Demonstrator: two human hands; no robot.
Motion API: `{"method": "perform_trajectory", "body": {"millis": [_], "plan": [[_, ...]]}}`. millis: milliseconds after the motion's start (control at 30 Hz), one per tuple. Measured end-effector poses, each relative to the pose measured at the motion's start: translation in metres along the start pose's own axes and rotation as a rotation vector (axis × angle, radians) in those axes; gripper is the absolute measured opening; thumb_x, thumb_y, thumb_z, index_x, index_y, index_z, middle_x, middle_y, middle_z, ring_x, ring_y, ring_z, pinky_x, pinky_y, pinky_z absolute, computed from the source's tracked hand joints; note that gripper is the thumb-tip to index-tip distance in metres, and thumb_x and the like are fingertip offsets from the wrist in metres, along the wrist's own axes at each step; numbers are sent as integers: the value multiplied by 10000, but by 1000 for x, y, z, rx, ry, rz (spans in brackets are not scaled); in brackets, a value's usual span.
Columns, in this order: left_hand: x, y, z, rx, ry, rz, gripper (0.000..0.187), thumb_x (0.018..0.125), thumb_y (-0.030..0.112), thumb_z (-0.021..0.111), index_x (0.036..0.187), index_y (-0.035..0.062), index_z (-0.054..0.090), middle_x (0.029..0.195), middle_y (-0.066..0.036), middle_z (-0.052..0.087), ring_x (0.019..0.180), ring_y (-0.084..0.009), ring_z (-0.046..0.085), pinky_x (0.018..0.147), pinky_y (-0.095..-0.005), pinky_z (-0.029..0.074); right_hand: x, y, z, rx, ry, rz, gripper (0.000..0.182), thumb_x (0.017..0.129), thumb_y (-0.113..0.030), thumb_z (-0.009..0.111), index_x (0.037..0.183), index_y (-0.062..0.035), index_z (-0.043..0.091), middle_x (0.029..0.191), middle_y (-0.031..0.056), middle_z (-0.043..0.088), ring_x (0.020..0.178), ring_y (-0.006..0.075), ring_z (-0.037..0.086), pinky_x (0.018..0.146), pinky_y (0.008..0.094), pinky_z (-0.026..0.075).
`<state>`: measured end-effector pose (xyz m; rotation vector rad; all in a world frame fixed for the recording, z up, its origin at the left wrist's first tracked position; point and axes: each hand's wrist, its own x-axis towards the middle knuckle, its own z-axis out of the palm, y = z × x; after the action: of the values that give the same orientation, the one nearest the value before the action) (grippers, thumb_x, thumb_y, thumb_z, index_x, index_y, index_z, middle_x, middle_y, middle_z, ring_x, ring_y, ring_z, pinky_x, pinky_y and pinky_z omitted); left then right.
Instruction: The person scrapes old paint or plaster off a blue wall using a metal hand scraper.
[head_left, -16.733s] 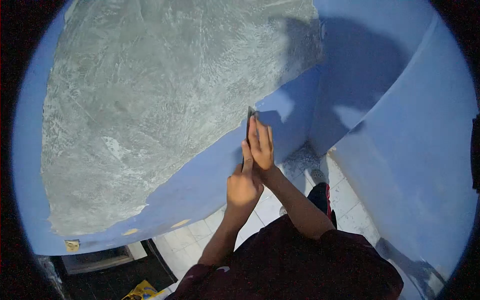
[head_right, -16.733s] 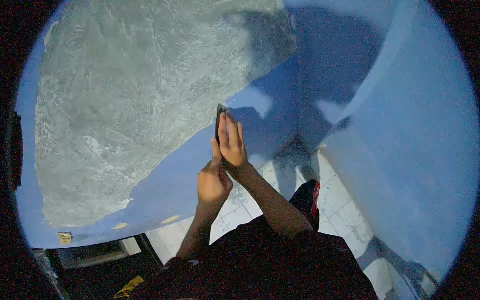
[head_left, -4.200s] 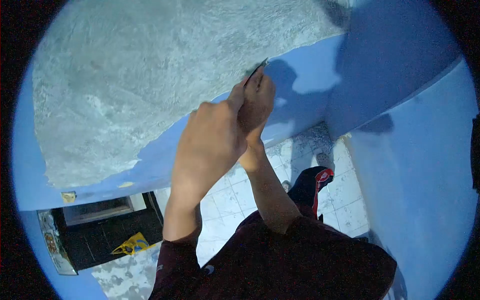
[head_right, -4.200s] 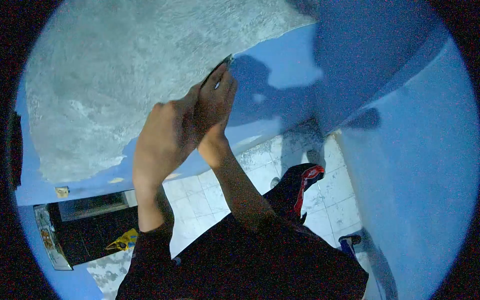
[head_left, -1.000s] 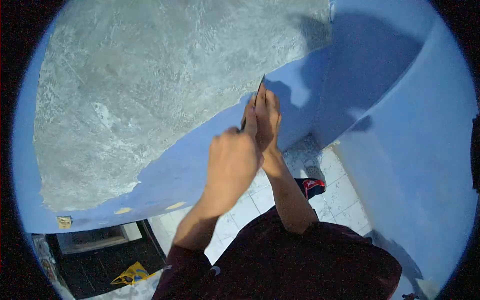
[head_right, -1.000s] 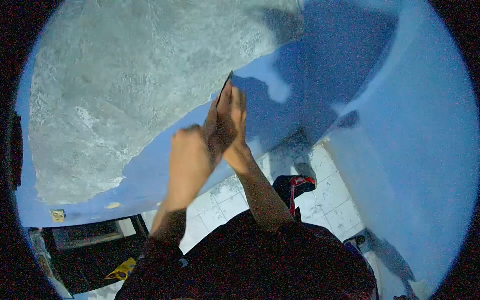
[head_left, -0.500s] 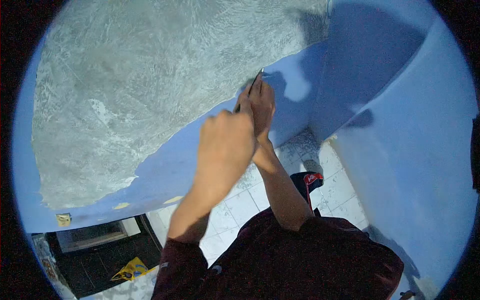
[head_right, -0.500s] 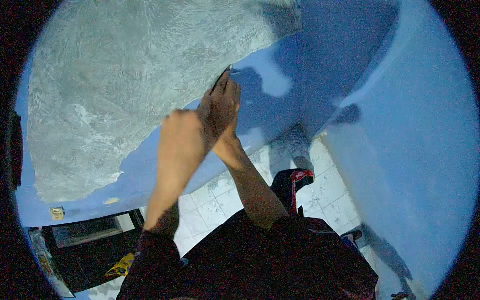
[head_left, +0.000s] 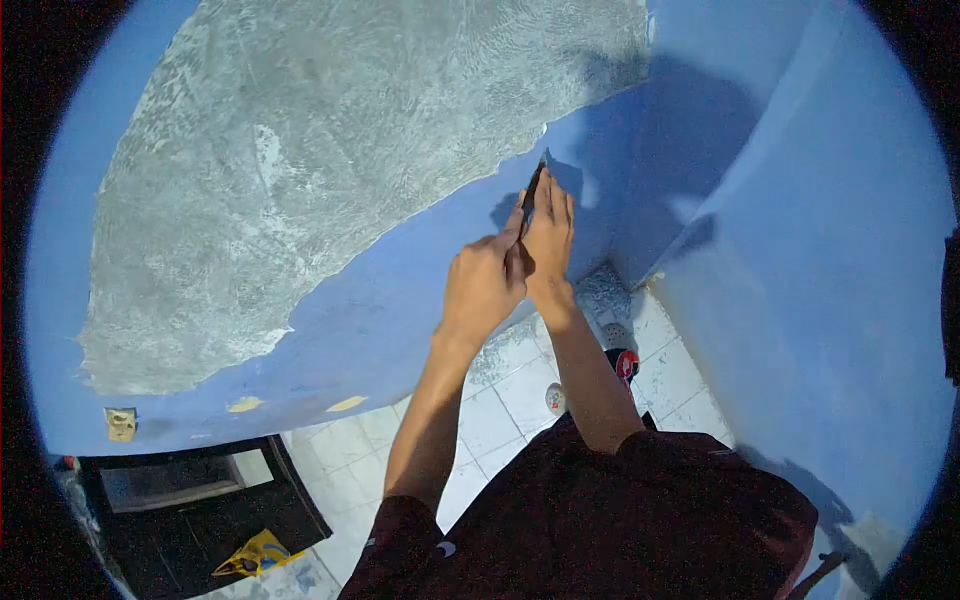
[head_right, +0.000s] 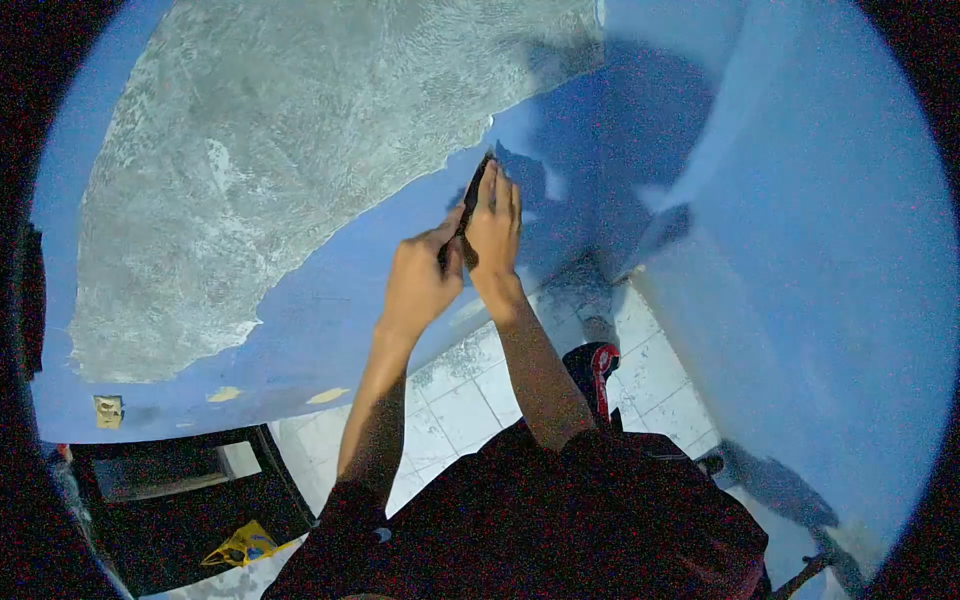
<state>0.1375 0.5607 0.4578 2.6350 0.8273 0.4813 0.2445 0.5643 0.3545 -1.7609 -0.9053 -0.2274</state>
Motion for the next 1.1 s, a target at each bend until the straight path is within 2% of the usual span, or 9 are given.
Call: {"method": "perform_trajectory", "body": {"millis": [133, 400, 700, 767, 900, 933, 967, 1000, 1100], "plan": [[-21, -19, 27, -470, 130, -201, 422, 907, 0, 563, 1327, -28, 587, 890, -205, 711, 741, -172, 665, 714, -313, 514, -13, 5, -15, -62, 34, -158, 582, 867, -42, 628, 1400, 90, 437, 1345, 258, 532, 1197, 433, 526, 1032, 477, 452], [6, -7, -25, -106, 258, -152, 305, 851, 16, 646, 1148, -7, 706, 853, -233, 689, 622, -280, 650, 618, -355, 499, -50, 71, -42, 44, -185, -356, 535, 865, -35, 623, 1376, 48, 487, 1331, 221, 560, 1192, 368, 564, 1003, 429, 487], [43, 30, -37, 334, 253, 85, 190, 833, 55, 649, 997, 28, 742, 761, -211, 658, 656, -395, 637, 619, -453, 513, -145, 272, -74, -277, -873, 107, 318, 961, -184, 531, 1186, 6, 650, 1106, 248, 661, 1033, 425, 632, 945, 507, 493], [49, 34, -38, 344, 271, 125, 187, 831, 73, 626, 970, 22, 739, 752, -214, 656, 671, -408, 645, 633, -484, 525, -159, 290, -102, -379, -1042, -166, 321, 957, -228, 543, 1128, 14, 668, 1089, 267, 655, 1044, 434, 625, 961, 508, 486], [54, 45, -45, 436, 173, 91, 162, 814, 68, 615, 921, 14, 724, 738, -229, 648, 675, -423, 645, 635, -504, 528, -238, 369, -127, -419, -1469, 64, 405, 912, -349, 599, 1087, 7, 679, 1072, 261, 663, 1042, 422, 629, 963, 504, 489], [58, 48, -47, 437, 177, 100, 149, 809, 67, 612, 898, 11, 717, 733, -231, 646, 674, -422, 646, 635, -509, 529, -304, 460, -120, -305, -1532, 188, 436, 895, -385, 620, 1108, -11, 684, 1113, 226, 675, 1050, 379, 645, 922, 473, 529], [60, 50, -47, 438, 177, 100, 149, 809, 67, 612, 898, 11, 717, 733, -231, 646, 674, -422, 646, 635, -509, 529, -256, 391, -146, -399, -1945, 307, 476, 907, -439, 613, 1151, -37, 689, 1159, 180, 688, 1047, 351, 667, 844, 473, 572], [61, 52, -47, 467, 155, 106, 128, 805, 64, 610, 869, 7, 706, 731, -228, 646, 677, -422, 648, 636, -510, 530, -300, 434, -161, -79, -1719, 830, 561, 909, -515, 602, 1194, -37, 678, 1165, 156, 696, 1013, 343, 686, 785, 491, 593], [60, 52, -48, 475, 143, 105, 102, 801, 58, 605, 827, 6, 689, 735, -219, 649, 685, -419, 653, 643, -507, 535, -290, 430, -170, -105, -1749, 889, 578, 907, -526, 602, 1202, -35, 674, 1179, 159, 690, 1017, 349, 684, 791, 499, 593]]}}
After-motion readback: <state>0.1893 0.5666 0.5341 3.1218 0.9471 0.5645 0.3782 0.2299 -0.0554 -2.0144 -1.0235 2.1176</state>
